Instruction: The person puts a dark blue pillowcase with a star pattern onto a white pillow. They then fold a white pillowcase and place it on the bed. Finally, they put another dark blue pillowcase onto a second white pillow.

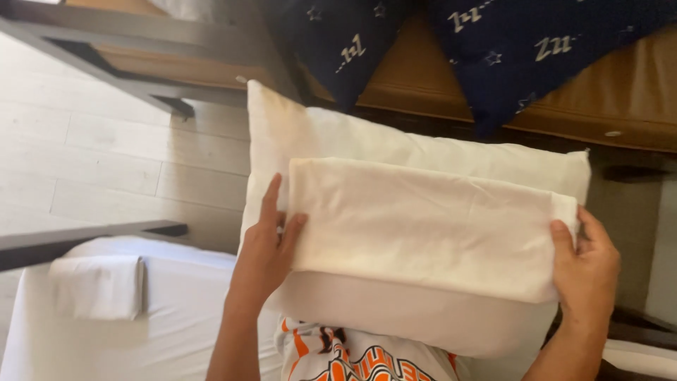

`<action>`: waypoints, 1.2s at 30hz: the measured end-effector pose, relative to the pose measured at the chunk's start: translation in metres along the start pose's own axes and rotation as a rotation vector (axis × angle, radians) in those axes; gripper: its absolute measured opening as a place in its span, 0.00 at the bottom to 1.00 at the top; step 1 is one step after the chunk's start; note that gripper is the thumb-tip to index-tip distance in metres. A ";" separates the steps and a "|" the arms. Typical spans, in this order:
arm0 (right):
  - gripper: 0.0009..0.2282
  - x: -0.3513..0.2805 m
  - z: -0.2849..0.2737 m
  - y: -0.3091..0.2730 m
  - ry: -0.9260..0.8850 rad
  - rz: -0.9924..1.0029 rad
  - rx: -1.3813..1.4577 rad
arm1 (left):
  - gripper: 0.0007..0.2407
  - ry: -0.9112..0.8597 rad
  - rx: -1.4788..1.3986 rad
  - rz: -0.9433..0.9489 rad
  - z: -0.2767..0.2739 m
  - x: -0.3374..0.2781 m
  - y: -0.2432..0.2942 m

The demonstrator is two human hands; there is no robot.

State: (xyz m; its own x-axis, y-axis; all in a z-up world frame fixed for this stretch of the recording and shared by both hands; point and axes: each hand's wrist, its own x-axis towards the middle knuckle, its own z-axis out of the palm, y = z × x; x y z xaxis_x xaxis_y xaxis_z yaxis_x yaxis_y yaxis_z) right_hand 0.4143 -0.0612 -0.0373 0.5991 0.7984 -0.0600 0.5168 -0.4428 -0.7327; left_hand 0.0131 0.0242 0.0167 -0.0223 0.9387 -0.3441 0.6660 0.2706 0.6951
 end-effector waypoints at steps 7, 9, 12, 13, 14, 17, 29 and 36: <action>0.17 -0.025 0.021 -0.060 0.183 -0.521 -0.361 | 0.26 0.491 0.469 0.483 0.040 -0.001 0.026; 0.20 -0.039 0.045 -0.103 -0.111 -0.605 -0.095 | 0.20 0.414 0.282 0.816 0.061 -0.003 0.062; 0.20 -0.050 0.087 -0.123 -0.278 -0.761 -0.069 | 0.24 0.292 0.357 0.738 0.112 0.006 0.065; 0.20 -0.050 0.094 -0.107 -0.296 -0.778 -0.053 | 0.24 0.309 0.369 0.718 0.113 0.008 0.052; 0.21 -0.048 0.102 -0.091 -0.294 -0.758 -0.205 | 0.22 0.323 0.367 0.722 0.113 0.012 0.040; 0.26 -0.028 0.094 -0.053 -0.279 -0.701 -0.442 | 0.23 0.338 0.492 0.679 0.103 0.029 0.012; 0.18 -0.002 -0.013 0.066 -0.039 -0.621 -0.322 | 0.26 0.257 0.380 0.655 0.008 0.041 -0.091; 0.29 -0.005 -0.013 0.103 0.025 -0.790 -0.363 | 0.34 0.132 0.525 0.857 0.008 0.037 -0.073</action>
State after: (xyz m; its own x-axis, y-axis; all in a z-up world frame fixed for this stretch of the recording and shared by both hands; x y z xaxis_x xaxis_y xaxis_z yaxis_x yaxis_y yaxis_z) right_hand 0.4723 -0.1160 -0.1040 -0.0067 0.9195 0.3931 0.9475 0.1315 -0.2914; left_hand -0.0307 0.0371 -0.0518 0.5561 0.7971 0.2352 0.7389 -0.6037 0.2991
